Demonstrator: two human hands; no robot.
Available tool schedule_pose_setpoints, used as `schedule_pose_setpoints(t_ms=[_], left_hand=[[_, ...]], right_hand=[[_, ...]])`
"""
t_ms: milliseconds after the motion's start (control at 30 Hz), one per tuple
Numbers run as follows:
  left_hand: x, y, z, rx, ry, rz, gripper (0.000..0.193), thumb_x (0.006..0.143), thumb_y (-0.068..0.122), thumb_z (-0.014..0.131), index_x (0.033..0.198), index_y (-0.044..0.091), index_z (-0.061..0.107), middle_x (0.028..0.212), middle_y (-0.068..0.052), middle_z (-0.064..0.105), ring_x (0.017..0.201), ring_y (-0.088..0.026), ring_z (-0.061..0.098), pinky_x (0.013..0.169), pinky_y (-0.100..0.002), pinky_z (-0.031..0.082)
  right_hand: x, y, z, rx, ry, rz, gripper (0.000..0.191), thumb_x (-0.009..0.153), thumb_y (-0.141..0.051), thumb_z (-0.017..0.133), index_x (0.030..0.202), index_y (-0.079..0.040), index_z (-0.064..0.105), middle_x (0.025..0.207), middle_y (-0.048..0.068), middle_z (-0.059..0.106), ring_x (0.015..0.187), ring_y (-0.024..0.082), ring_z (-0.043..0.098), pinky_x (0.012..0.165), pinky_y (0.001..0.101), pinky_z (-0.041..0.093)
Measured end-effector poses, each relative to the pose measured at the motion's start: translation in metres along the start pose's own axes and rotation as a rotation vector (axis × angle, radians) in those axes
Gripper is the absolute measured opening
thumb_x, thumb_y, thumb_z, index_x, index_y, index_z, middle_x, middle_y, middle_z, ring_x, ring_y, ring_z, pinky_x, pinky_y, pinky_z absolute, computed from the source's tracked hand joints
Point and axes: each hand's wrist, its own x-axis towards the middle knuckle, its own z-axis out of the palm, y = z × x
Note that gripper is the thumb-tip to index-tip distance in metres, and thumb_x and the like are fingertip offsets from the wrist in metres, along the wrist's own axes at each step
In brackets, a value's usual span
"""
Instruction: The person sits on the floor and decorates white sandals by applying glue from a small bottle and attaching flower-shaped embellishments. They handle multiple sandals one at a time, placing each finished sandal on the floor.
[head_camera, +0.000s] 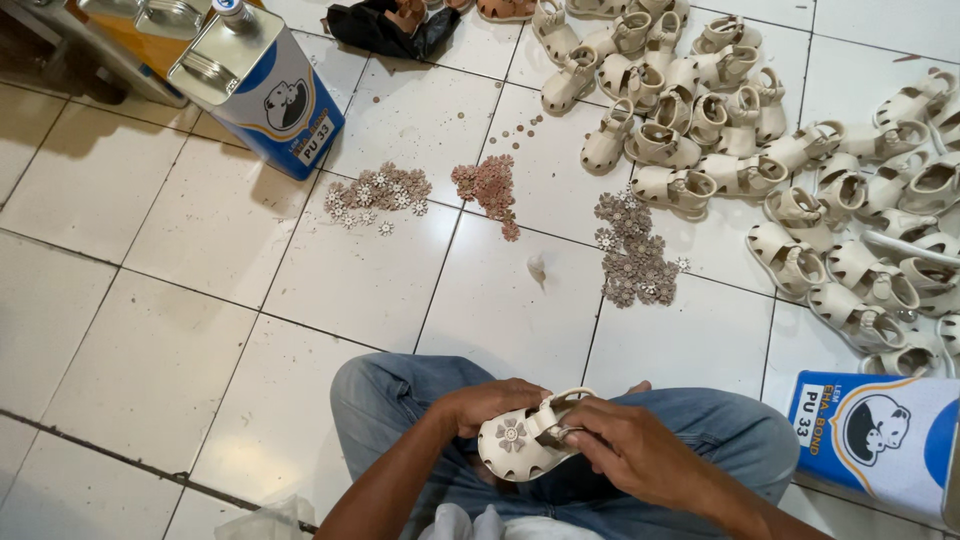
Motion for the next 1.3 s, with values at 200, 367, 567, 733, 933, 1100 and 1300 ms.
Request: schedule_pose_setpoints(t_ms=[200, 367, 567, 733, 933, 1100, 1300], left_hand=[[-0.003, -0.001, -0.002, 0.074, -0.041, -0.025, 0.054, 0.109, 0.037, 0.056, 0.141, -0.006, 0.059, 0.119, -0.013, 0.070, 0.095, -0.013, 0.068, 0.078, -0.026, 0.059], [-0.006, -0.001, 0.002, 0.094, -0.002, -0.074, 0.058, 0.105, 0.040, 0.056, 0.142, -0.005, 0.057, 0.127, -0.015, 0.069, 0.106, -0.015, 0.069, 0.086, -0.026, 0.060], [-0.005, 0.000, -0.001, 0.154, 0.085, -0.091, 0.060, 0.105, 0.042, 0.055, 0.145, -0.002, 0.052, 0.130, -0.010, 0.066, 0.112, -0.013, 0.069, 0.089, -0.026, 0.060], [-0.006, -0.006, -0.005, 0.081, -0.022, -0.060, 0.058, 0.105, 0.041, 0.055, 0.140, -0.006, 0.058, 0.113, -0.012, 0.072, 0.089, -0.012, 0.070, 0.072, -0.025, 0.060], [-0.008, -0.006, -0.004, -0.010, 0.006, -0.041, 0.053, 0.104, 0.036, 0.056, 0.138, -0.004, 0.059, 0.113, -0.010, 0.073, 0.089, -0.010, 0.071, 0.074, -0.024, 0.061], [-0.008, -0.007, 0.001, -0.012, -0.003, -0.061, 0.053, 0.106, 0.037, 0.056, 0.137, -0.006, 0.059, 0.112, -0.011, 0.073, 0.089, -0.010, 0.071, 0.074, -0.025, 0.061], [-0.009, -0.010, 0.000, 0.005, -0.002, -0.058, 0.054, 0.106, 0.038, 0.057, 0.136, -0.006, 0.061, 0.111, -0.012, 0.073, 0.087, -0.011, 0.071, 0.073, -0.025, 0.061]], right_hand=[[0.005, -0.007, -0.009, 0.094, -0.224, 0.325, 0.029, 0.096, -0.025, 0.061, 0.118, -0.010, 0.071, 0.087, 0.004, 0.073, 0.066, 0.012, 0.071, 0.059, 0.0329, 0.058], [0.003, -0.002, -0.005, 0.076, -0.236, 0.155, 0.028, 0.093, -0.019, 0.069, 0.117, -0.006, 0.073, 0.089, 0.006, 0.074, 0.070, 0.015, 0.069, 0.061, 0.0323, 0.055], [0.009, 0.010, 0.003, 0.124, -0.192, 0.220, 0.030, 0.091, -0.014, 0.062, 0.118, -0.006, 0.071, 0.090, 0.006, 0.076, 0.078, 0.015, 0.078, 0.070, 0.0293, 0.062], [0.001, 0.014, -0.007, 0.348, -0.265, 0.094, 0.045, 0.096, -0.012, 0.052, 0.140, -0.009, 0.058, 0.114, 0.001, 0.072, 0.090, 0.014, 0.078, 0.078, 0.0293, 0.064], [0.001, 0.003, -0.013, 0.102, -0.180, 0.136, 0.046, 0.090, -0.011, 0.062, 0.135, -0.010, 0.066, 0.092, 0.006, 0.079, 0.082, 0.015, 0.075, 0.072, 0.0309, 0.060], [0.003, -0.005, -0.011, 0.113, -0.190, 0.224, 0.036, 0.093, -0.014, 0.060, 0.128, -0.009, 0.069, 0.091, 0.004, 0.079, 0.080, 0.011, 0.078, 0.072, 0.0290, 0.061], [0.003, 0.000, -0.007, 0.061, -0.195, 0.226, 0.034, 0.091, -0.015, 0.063, 0.123, -0.009, 0.072, 0.086, 0.005, 0.079, 0.076, 0.012, 0.077, 0.069, 0.0294, 0.060]])
